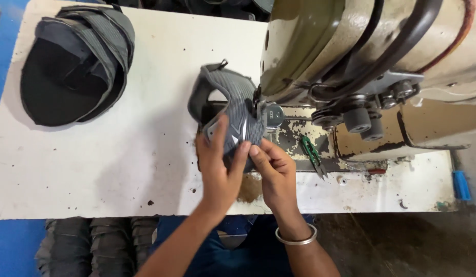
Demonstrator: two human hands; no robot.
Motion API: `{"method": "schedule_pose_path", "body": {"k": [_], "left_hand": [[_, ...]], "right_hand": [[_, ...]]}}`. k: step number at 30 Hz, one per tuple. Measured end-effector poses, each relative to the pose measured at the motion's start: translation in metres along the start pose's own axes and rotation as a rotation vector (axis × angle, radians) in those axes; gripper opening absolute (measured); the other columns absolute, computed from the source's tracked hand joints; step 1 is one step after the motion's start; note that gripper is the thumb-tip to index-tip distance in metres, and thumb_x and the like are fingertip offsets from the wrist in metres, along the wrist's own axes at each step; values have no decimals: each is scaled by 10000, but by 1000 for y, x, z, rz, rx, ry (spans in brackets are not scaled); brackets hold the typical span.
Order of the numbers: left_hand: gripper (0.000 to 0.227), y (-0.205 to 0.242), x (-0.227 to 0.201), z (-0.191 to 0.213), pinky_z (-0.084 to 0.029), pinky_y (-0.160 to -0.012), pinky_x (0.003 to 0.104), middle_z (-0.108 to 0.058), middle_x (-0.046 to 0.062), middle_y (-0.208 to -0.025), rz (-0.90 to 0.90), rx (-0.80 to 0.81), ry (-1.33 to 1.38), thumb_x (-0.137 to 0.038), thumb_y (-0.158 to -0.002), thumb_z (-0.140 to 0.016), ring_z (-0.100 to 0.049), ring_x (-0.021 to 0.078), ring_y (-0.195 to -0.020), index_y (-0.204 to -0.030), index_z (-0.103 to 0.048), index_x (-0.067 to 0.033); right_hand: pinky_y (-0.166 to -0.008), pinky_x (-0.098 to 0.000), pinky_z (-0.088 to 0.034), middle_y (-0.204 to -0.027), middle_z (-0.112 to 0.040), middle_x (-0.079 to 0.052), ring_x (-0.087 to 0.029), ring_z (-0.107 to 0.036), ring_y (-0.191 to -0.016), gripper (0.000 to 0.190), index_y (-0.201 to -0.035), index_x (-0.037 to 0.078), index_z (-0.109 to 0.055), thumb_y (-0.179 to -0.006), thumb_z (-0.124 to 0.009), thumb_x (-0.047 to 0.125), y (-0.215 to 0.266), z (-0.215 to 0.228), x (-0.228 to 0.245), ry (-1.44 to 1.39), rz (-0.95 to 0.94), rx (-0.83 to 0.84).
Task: The person sews a grey slipper using a sewing machine, guiding the fabric under the needle and trimming excess thread with scissors. They then pick up a black slipper sole, attach a grey strap to it, and sew the strap onto the sole.
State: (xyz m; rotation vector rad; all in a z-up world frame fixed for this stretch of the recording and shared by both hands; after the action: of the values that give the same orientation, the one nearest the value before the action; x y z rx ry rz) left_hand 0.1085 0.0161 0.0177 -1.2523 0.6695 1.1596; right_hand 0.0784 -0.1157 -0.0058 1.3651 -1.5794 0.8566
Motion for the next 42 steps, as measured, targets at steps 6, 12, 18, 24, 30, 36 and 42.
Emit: {"method": "schedule_pose_path", "body": {"k": [6, 12, 18, 24, 30, 36, 42], "left_hand": [[448, 12, -7, -13, -464, -1063, 421, -569, 194, -1348, -31, -28, 62, -130, -1062, -636, -568, 352, -1231, -1493, -527, -79], [446, -13, -18, -17, -475, -1067, 425, -493, 213, -1364, 22, -46, 135, -136, -1074, -601, -565, 350, -1250, -1505, -500, -80], [449, -65, -13, -8, -473, -1043, 459, -476, 232, -1358, 45, 31, 73, -131, -1059, -582, -568, 345, -1228, -1494, -485, -86], [469, -151, 35, -25, -457, -1025, 399, -618, 94, -1337, -39, 708, 18, -212, -960, -590, -617, 234, -1214, -1429, -590, -187], [472, -173, 71, -12, -525, -1013, 383, -578, 71, -1417, 63, 882, 103, -384, -995, -617, -610, 220, -1207, -1394, -566, -136], [600, -193, 204, 102, -402, -1007, 498, -554, 151, -1228, 188, -451, -471, -386, -856, -911, -542, 282, -1184, -1156, -490, -83], [919, -206, 307, 134, -235, -1161, 578, -534, 284, -1535, -157, 145, -542, -274, -997, -830, -459, 388, -1457, -1649, -246, 5]], "right_hand": [[-874, -244, -540, -1115, -755, -80, -97, -677, -960, 315, -1275, -88, -675, -1024, -652, 100, -8, -8, 14, 64, 6, -43], [-824, -258, -558, -1058, -759, -79, -103, -689, -905, 309, -1249, -83, -695, -1024, -650, 125, -1, 8, 7, 87, -29, -37], [-819, -290, -599, -975, -779, -98, -141, -736, -858, 295, -1179, -52, -710, -1013, -643, 182, 18, 55, -24, 218, 23, -82], [-712, -255, -573, -859, -754, -76, -112, -690, -764, 247, -1103, -54, -740, -965, -691, 144, 44, 76, -66, 515, -114, -90], [-649, -253, -554, -809, -739, -69, -108, -664, -697, 197, -967, -61, -747, -967, -687, 126, 43, 79, -68, 573, -70, 18], [-636, -243, -539, -818, -744, -64, -97, -653, -695, 182, -947, -54, -742, -964, -688, 119, 40, 73, -66, 623, -50, 85], [-605, -231, -517, -805, -742, -51, -81, -627, -668, 182, -913, -39, -746, -952, -705, 134, 39, 61, -61, 733, -58, 68]]}}
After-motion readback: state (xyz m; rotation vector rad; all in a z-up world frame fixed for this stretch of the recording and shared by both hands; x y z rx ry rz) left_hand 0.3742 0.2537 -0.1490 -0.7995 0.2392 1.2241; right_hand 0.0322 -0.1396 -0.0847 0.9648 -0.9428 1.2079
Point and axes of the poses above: each hand's wrist, its own y-axis away from the middle knuckle, its own z-axis out of the back of the hand, x = y × z, the point moved 2 cm from there along -y, towards the middle knuckle
